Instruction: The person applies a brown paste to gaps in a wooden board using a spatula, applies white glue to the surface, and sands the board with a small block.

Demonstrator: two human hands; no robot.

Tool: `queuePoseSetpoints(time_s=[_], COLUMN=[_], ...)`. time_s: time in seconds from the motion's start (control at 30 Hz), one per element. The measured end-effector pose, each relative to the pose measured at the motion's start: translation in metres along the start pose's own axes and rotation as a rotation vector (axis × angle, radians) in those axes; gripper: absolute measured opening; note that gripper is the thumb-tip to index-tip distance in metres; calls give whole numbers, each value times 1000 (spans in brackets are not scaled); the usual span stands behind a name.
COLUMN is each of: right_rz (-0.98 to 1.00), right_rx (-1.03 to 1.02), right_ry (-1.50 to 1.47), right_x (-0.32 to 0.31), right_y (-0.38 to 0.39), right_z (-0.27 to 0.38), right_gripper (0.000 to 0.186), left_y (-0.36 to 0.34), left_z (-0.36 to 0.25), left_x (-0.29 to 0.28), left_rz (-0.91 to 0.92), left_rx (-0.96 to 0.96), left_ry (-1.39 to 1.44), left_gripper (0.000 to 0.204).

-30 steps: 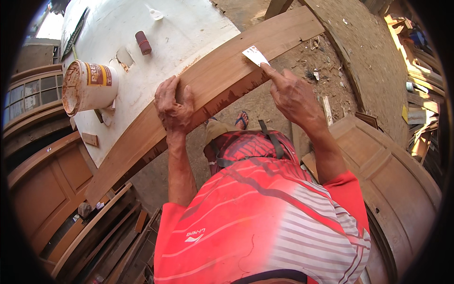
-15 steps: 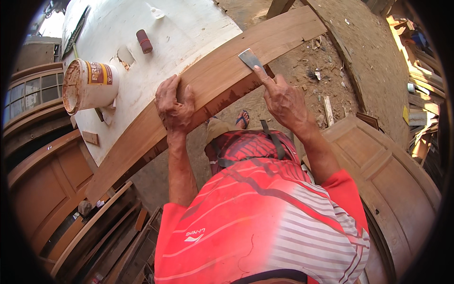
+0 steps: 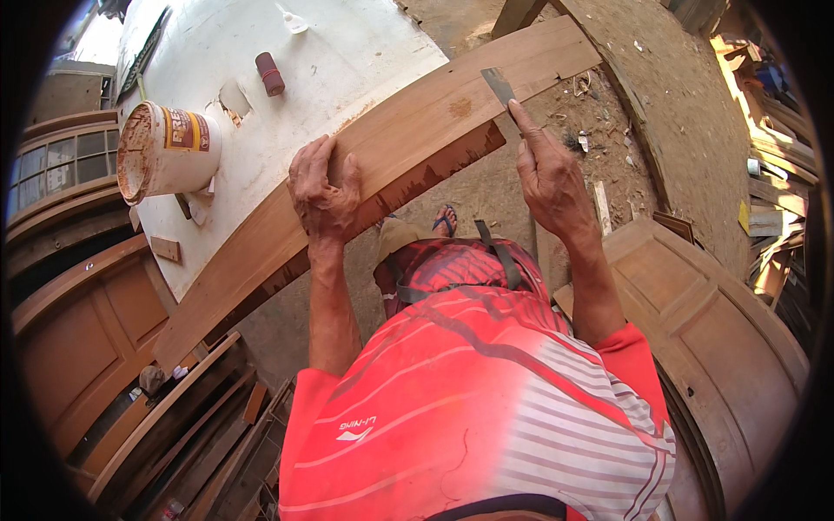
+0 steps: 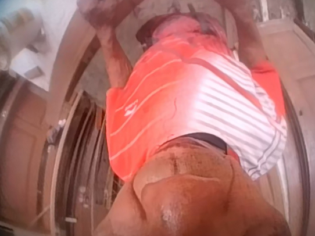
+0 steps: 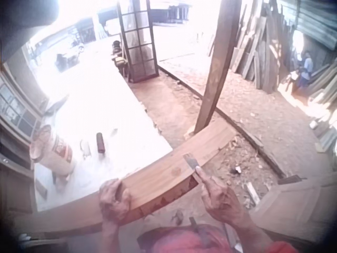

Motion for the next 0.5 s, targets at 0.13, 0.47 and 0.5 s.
queuePoseSetpoints(time_s=[0.13, 0.47, 0.5], right_rz=[98, 232, 219], right_rx=[13, 80, 66], right_ry=[66, 228, 214], right_x=[22, 49, 49], right_y=[2, 7, 7], right_z=[0, 4, 4], right_gripper=[61, 65, 65], left_y=[0, 0, 0], left_z=[1, -1, 0], left_x=[0, -2, -1], left_rz=[5, -6, -4], left_rx=[5, 18, 18], left_ry=[5, 5, 4], left_gripper=[40, 37, 37])
Point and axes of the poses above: each hand's wrist, its own y-axis away from the middle knuckle, its own x-axis out of the palm, z = x × y, the point moved 3 cm from there along -y, towards the middle knuckle, and after that the axes turned 1 degree about y, right-handed, at the moved point
